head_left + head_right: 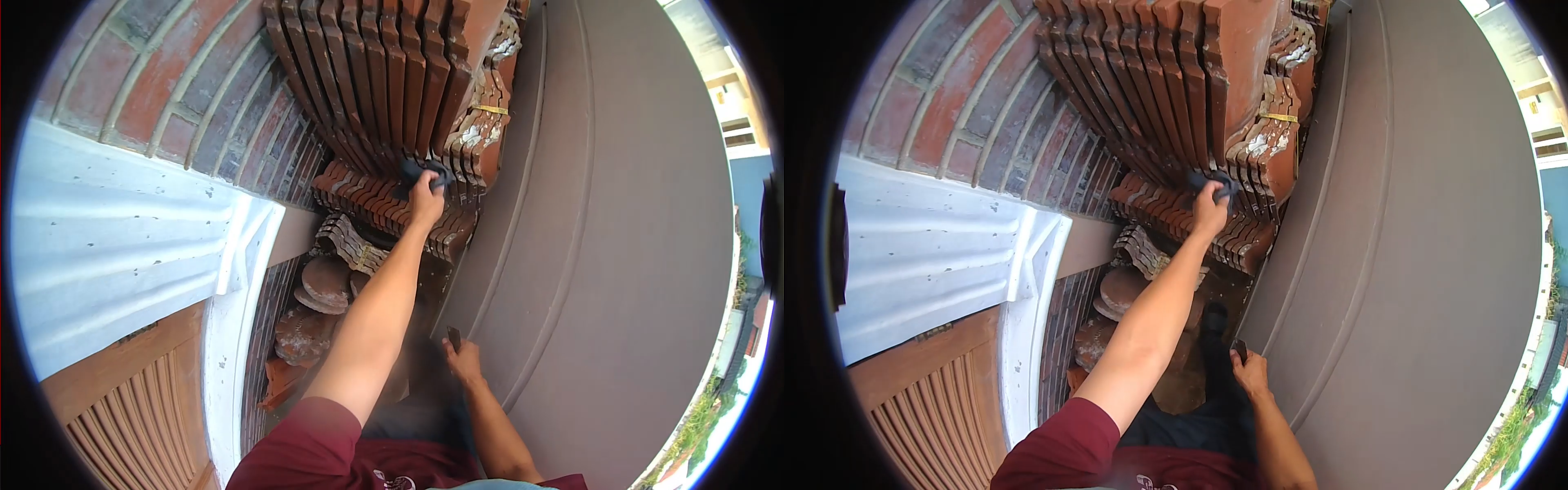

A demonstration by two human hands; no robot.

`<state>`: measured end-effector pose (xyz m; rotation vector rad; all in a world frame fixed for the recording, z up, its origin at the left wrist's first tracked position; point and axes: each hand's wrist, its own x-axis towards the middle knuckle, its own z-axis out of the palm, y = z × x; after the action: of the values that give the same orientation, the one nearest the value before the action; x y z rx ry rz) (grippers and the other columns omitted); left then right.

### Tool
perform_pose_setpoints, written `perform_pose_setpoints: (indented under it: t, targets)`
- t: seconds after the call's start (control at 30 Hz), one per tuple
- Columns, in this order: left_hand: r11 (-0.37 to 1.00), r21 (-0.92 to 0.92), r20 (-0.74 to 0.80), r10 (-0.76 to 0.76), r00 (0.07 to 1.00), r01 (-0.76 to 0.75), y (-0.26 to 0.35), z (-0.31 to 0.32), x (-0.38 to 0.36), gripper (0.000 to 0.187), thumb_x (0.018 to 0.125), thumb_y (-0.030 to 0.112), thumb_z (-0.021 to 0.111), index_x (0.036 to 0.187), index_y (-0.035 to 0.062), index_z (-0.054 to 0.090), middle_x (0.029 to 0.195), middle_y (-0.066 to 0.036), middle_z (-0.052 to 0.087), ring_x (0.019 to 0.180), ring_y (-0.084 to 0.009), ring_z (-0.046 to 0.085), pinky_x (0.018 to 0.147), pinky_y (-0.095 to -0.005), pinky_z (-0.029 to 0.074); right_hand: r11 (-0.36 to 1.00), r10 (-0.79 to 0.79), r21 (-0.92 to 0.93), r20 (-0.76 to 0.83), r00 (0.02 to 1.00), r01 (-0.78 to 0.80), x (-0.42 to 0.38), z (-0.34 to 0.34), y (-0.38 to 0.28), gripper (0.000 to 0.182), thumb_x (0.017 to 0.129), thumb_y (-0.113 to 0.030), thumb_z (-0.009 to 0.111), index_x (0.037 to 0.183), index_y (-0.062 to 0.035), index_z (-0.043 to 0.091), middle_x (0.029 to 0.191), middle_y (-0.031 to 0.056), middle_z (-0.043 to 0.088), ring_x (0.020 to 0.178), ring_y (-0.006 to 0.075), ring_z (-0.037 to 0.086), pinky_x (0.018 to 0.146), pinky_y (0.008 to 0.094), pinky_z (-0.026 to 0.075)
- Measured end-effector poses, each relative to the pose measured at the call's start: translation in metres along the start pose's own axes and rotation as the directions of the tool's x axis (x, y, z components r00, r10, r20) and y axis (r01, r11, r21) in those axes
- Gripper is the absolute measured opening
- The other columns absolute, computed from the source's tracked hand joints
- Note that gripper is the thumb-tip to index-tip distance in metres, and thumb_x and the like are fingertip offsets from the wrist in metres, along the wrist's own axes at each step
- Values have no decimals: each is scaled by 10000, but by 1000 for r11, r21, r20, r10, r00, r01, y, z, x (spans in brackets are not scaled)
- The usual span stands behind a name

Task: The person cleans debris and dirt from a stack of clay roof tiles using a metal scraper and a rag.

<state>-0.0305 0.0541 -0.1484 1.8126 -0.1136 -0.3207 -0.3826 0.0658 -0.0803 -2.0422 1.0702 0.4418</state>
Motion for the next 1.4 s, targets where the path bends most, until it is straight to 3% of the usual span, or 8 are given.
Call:
perform_pose_setpoints:
  t: [0.2, 0.53, 0.67, 0.9, 1.0, 1.1, 1.2, 1.4]
  targets:
    - [900, -335, 48, -279, 959, 279, -22, -31, -112, 236, 947, 34, 634, 1179, 23, 589, 1050, -69, 670, 943, -201, 650, 870, -318, 502, 997, 62, 44, 88, 994, -66, -23, -24, -2, 369, 974, -331, 645, 834, 10, 637, 642, 87, 623, 574, 186, 622, 573, 369, 500]
    - [-29, -730, 591, -529, 609, 683, 39, -213, -273, 316, 1032, 295, 547, 1216, 44, 603, 1206, -119, 661, 1144, -306, 620, 1045, -483, 462, 543, 326, 608, 483, 813, -579, -83, -61, -34, 420, 1062, -381, 481, 1078, 18, 610, 736, 104, 596, 582, 197, 598, 522, 351, 512]
    - [203, -612, 499, -650, 573, 764, 17, -258, -301, 293, 959, 178, 625, 1208, 25, 606, 1181, -143, 670, 1125, -318, 636, 1018, -503, 485, 733, 182, 528, 456, 871, -430, -103, -59, -50, 343, 1029, -316, 583, 1078, 21, 617, 744, 81, 568, 552, 171, 535, 498, 328, 480]
    - [184, -723, 522, -486, 701, 666, 81, -261, -316, 380, 934, 90, 624, 1295, -7, 556, 1208, -155, 667, 1115, -313, 651, 1045, -490, 491, 586, -266, 810, 196, 944, -4, -169, -49, -135, 499, 868, -380, 798, 1147, -8, 617, 797, 23, 616, 537, 95, 507, 443, 256, 407]
    - [303, -707, 532, -366, 763, 639, 113, -251, -333, 357, 943, 77, 608, 1293, 24, 561, 1184, -129, 673, 1069, -273, 665, 1005, -447, 519, 753, -407, 644, 295, 864, 135, -182, -37, -155, 509, 840, -349, 816, 1166, -16, 613, 835, 89, 672, 561, 125, 570, 480, 293, 454]
    - [556, -598, 547, -243, 801, 577, 110, -252, -342, 344, 951, 79, 612, 1289, 49, 554, 1157, -87, 673, 1037, -215, 666, 964, -382, 533, 759, -545, 374, -82, 834, 533, -179, -2, -146, 424, 846, -284, 798, 1132, -18, 631, 786, 135, 682, 587, 165, 623, 553, 343, 507]
    - [615, -573, 573, -171, 802, 541, 106, -265, -346, 323, 974, 131, 617, 1281, 55, 550, 1156, -67, 669, 1027, -178, 659, 936, -338, 530, 895, -387, 328, 238, 891, 302, -189, -28, -149, 388, 862, -199, 772, 1182, -18, 650, 840, 100, 710, 778, 162, 640, 778, 351, 530]
    - [827, -295, 628, -211, 749, 479, 101, -313, -356, 227, 1002, 205, 616, 1167, 49, 612, 1080, -42, 696, 955, -162, 682, 829, -294, 544, 843, -528, 204, 137, 838, 498, -227, -81, -167, 221, 884, -139, 731, 1047, -7, 663, 790, 140, 673, 712, 202, 607, 718, 361, 504]
